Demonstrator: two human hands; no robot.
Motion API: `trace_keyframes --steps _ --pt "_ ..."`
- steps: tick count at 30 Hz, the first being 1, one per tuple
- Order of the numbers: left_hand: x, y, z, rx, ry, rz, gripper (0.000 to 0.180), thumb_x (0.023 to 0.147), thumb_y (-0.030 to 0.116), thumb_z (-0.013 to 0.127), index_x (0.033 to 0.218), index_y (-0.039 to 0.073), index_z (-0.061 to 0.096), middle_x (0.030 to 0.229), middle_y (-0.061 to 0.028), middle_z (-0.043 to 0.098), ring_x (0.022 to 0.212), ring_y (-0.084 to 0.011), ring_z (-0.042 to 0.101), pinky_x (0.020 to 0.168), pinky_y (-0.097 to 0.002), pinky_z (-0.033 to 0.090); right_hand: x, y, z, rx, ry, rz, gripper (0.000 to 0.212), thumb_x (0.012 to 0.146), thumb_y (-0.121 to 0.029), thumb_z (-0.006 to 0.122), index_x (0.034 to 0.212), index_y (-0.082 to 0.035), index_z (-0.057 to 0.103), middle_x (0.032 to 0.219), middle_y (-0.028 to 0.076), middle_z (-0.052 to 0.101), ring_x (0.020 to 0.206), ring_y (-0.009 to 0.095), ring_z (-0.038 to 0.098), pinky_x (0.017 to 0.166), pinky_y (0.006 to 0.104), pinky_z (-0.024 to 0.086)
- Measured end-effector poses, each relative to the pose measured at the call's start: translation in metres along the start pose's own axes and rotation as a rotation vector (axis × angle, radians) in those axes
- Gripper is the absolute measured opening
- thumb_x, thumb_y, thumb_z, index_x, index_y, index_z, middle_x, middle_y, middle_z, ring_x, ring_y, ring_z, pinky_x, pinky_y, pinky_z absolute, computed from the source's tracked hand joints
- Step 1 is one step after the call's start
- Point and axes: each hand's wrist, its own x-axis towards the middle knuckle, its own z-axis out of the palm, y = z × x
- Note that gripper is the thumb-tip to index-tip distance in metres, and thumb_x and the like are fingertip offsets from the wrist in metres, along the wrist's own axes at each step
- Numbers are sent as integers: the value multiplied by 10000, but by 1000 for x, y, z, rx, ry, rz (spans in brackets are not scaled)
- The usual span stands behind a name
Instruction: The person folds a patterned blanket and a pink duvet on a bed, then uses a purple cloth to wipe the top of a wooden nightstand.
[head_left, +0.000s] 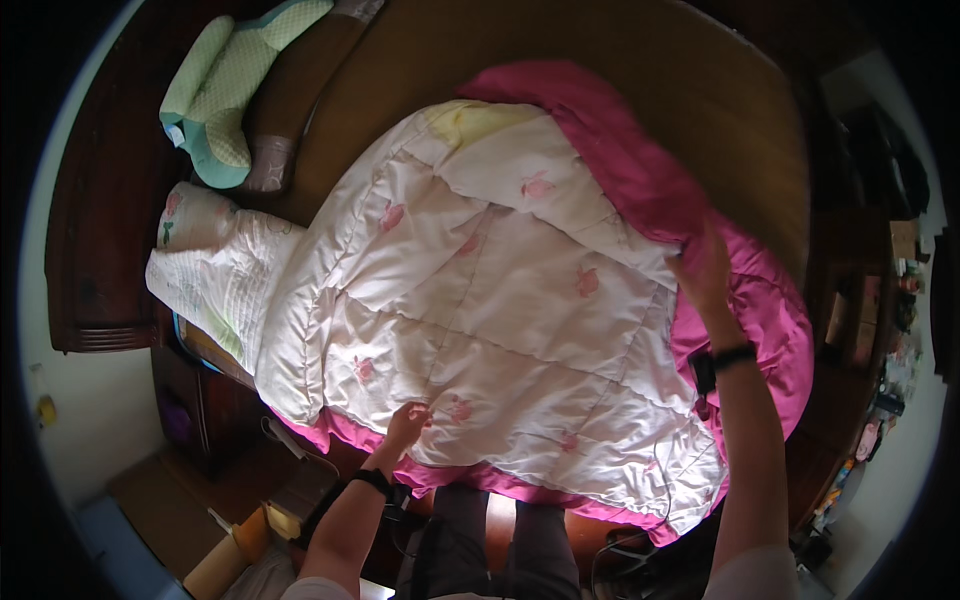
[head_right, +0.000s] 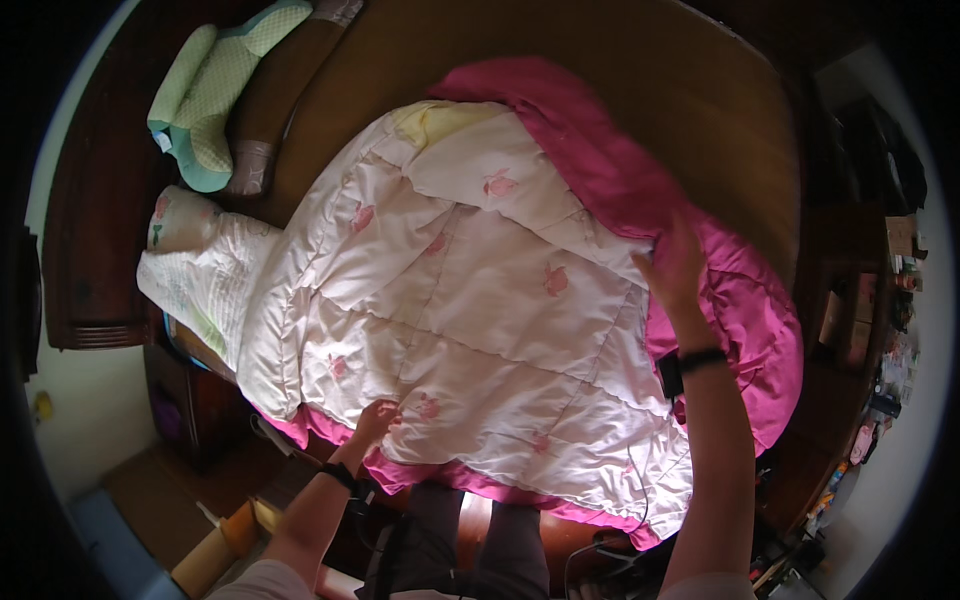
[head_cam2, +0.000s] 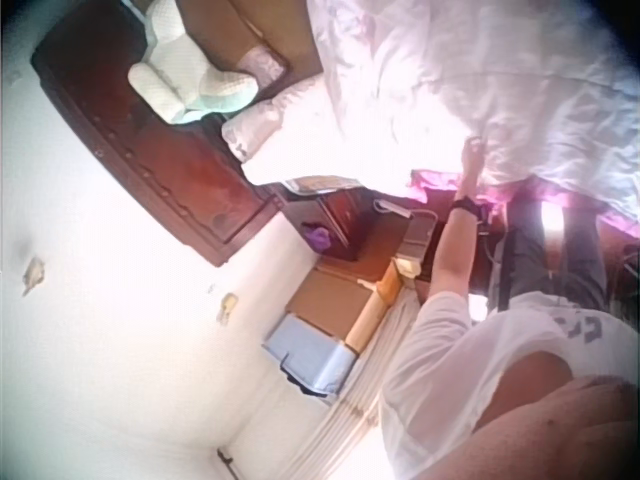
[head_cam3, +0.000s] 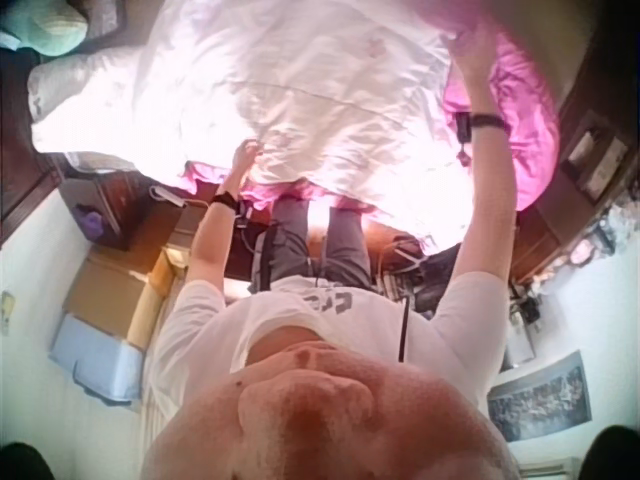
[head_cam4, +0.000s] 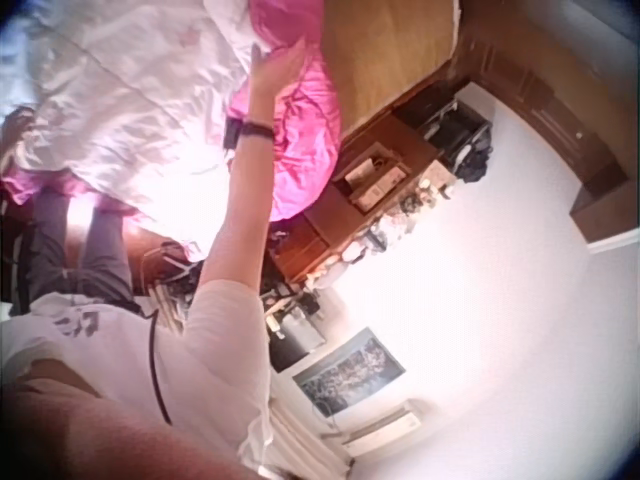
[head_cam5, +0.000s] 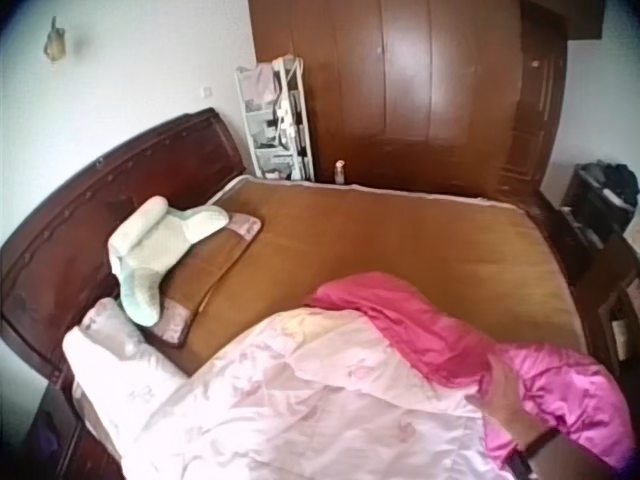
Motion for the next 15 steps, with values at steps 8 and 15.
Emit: trace_keyframes --steps 8,15 --pt "19 -20 -51 -124 23 31 268 888 119 590 1110 -27 555 984 -107 634 790 -178 646 690 -286 525 154 -119 153 -244 -342 91 387 825 -376 582 1187 -243 606 1424 203 370 1300 379 357 1043 521 311" --pt "33 -22 -47 -191 1 3 313 903 161 597 1143 -33 545 1006 -118 628 813 -178 640 747 -291 518 205 -39 203 57 -547 359 524 779 -332 592 1244 -91 575 1208 202 589 1094 373 571 906 399 480"
